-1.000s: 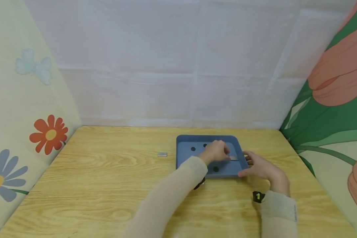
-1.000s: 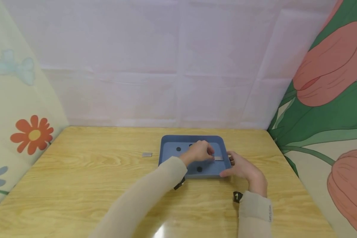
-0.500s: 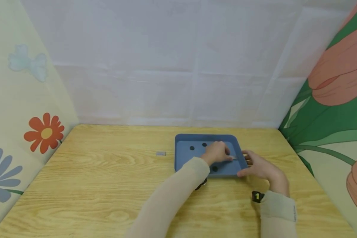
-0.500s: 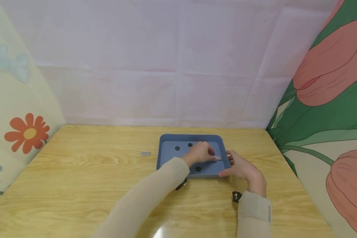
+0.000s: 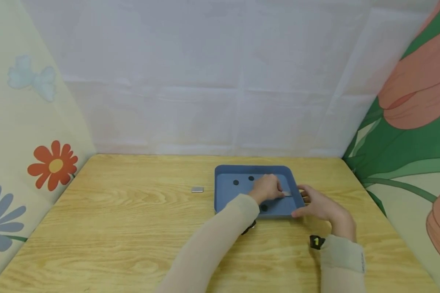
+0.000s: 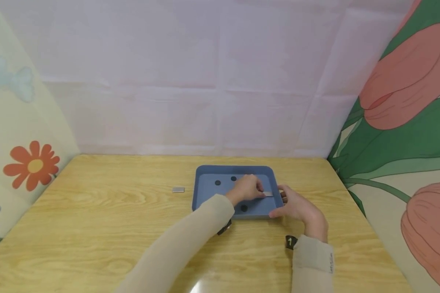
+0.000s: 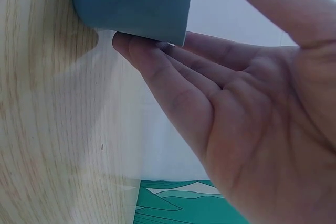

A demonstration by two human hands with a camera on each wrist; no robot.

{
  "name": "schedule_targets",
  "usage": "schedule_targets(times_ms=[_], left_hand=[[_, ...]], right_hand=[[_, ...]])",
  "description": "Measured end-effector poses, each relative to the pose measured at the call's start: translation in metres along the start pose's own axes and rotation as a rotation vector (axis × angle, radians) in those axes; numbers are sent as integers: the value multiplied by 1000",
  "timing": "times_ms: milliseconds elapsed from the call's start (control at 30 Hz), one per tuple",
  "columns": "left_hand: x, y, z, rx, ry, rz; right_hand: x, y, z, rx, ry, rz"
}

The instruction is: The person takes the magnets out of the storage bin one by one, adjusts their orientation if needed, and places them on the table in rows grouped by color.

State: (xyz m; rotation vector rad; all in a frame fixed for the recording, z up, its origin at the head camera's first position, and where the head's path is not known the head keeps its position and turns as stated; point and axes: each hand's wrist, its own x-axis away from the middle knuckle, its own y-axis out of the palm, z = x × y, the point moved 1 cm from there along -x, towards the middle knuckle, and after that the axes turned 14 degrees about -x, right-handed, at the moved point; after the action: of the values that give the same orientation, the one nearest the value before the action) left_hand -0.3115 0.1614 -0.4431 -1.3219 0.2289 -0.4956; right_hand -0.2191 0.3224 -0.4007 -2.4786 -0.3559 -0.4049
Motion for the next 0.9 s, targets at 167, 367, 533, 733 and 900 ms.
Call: schedule_targets(times_ms=[167,367,533,733,900], left_hand=[[-1,0,-1,3,-2,-10],[4,-4,-2,44,1,-14],[6,-6,-2,63,5,-23],[7,-6,-1,57,11,-27],[7,-5,-4,49,19,12]], right_hand=[[-1,0,0,10,-1,-1],[-1,1,1,11,-20,-7],[0,1,1,5,-27,-9],[0,2,0,0,-24,-12],[-1,1,0,5,-11,-8]])
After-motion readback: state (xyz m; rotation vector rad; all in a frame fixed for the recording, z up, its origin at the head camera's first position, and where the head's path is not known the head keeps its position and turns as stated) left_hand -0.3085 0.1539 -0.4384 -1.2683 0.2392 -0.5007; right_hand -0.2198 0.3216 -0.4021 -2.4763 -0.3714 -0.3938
